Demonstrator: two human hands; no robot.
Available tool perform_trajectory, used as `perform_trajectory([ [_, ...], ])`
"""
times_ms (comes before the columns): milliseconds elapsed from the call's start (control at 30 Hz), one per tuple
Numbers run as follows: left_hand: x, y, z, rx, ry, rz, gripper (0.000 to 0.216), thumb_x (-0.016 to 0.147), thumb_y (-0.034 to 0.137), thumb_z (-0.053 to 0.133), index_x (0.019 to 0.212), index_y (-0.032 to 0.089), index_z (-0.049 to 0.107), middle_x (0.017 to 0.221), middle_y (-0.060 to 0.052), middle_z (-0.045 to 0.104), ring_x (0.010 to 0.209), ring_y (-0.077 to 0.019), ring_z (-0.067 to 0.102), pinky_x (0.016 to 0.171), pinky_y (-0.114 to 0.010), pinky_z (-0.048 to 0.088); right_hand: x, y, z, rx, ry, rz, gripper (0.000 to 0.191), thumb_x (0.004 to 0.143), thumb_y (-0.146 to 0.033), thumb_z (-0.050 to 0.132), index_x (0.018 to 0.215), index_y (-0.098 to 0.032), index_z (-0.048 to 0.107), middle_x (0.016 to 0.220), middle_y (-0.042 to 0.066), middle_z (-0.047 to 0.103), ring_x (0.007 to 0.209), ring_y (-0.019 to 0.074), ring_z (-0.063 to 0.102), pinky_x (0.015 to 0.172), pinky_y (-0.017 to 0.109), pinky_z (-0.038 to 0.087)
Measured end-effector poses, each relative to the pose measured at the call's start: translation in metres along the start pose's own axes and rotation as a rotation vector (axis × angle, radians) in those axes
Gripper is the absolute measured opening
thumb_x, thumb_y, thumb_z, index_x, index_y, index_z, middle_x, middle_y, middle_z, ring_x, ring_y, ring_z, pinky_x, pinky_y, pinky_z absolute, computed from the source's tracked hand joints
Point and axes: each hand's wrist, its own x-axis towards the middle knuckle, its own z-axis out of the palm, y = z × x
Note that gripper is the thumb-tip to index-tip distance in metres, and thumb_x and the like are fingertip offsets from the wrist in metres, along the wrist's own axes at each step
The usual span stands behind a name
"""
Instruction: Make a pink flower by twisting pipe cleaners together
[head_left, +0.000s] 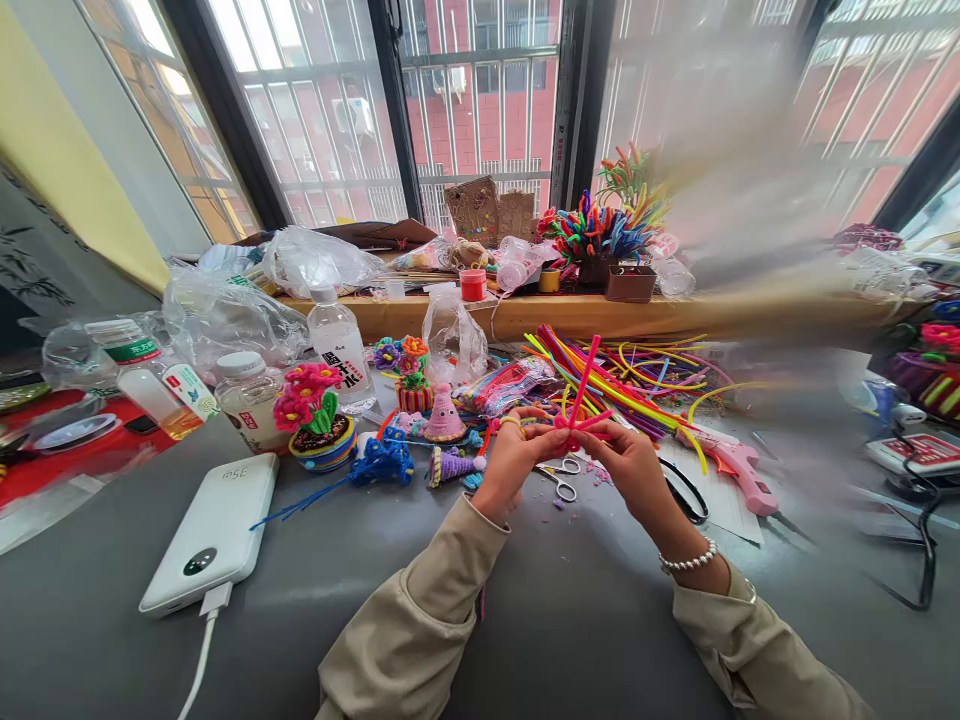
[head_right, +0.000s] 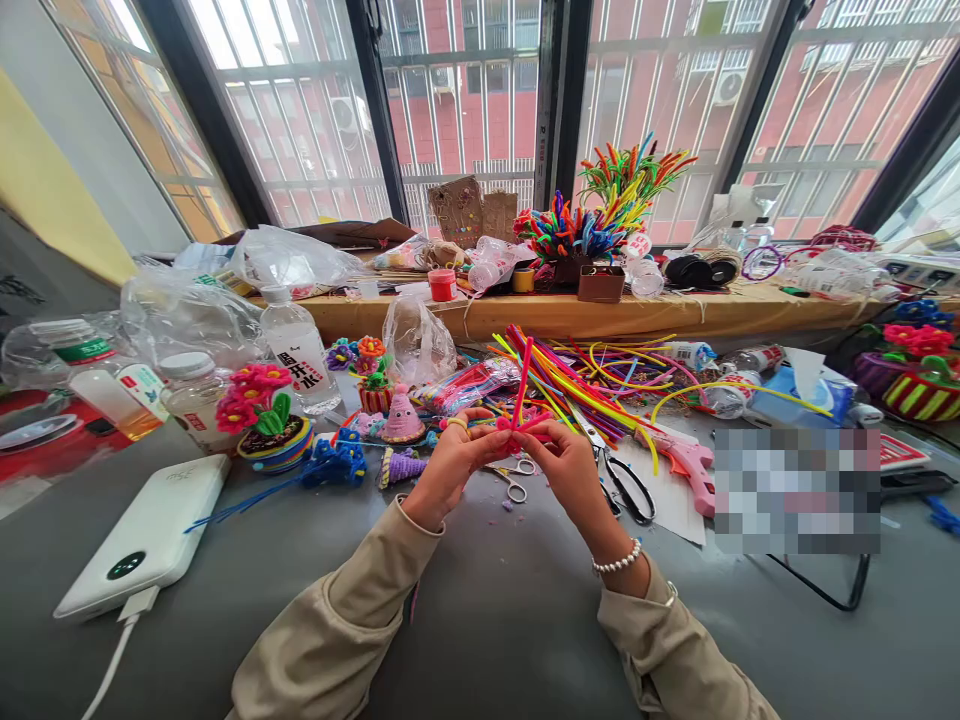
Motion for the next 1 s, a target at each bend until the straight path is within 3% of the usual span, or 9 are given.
perform_trajectory([
  [367, 0.002, -0.002, -0.004, 0.071, 0.007, -0.047, 0.046, 0.054, 0.016, 0.072, 0.086, 0.015, 0.039, 0.065, -0.002, 0.063, 0.058, -0.0121, 0.062, 0.064, -0.026, 0.049, 0.003, 0.002, -0.007, 0.096, -0.04, 0.116, 0.026, 0.063, -0.043, 0.062, 0.065, -0.017, 0.06, 0.059, -0.002, 0.051, 0.055, 0.0098, 0.04, 0.051, 0.024, 0.032],
  [600, 0.003, -0.002, -0.004, 0.161, -0.025, -0.097, 0.05, 0.053, 0.016, 0.073, 0.086, 0.016, 0.036, 0.063, 0.0, 0.061, 0.054, -0.0118, 0.061, 0.059, -0.026, 0.048, 0.007, 0.0, -0.015, 0.093, -0.114, 0.204, 0.024, 0.06, -0.041, 0.064, 0.064, -0.017, 0.061, 0.06, -0.001, 0.055, 0.056, 0.0099, 0.043, 0.053, 0.024, 0.032],
  [1000, 0.002, -0.002, -0.006, 0.198, -0.123, -0.144, 0.052, 0.049, 0.017, 0.075, 0.079, 0.018, 0.032, 0.055, 0.004, 0.059, 0.05, -0.0126, 0.06, 0.056, -0.024, 0.045, 0.007, 0.001, -0.023, -0.008, -0.25, 0.123, 0.022, 0.065, -0.037, 0.061, 0.069, -0.016, 0.059, 0.063, -0.002, 0.054, 0.057, 0.0089, 0.044, 0.053, 0.022, 0.033],
])
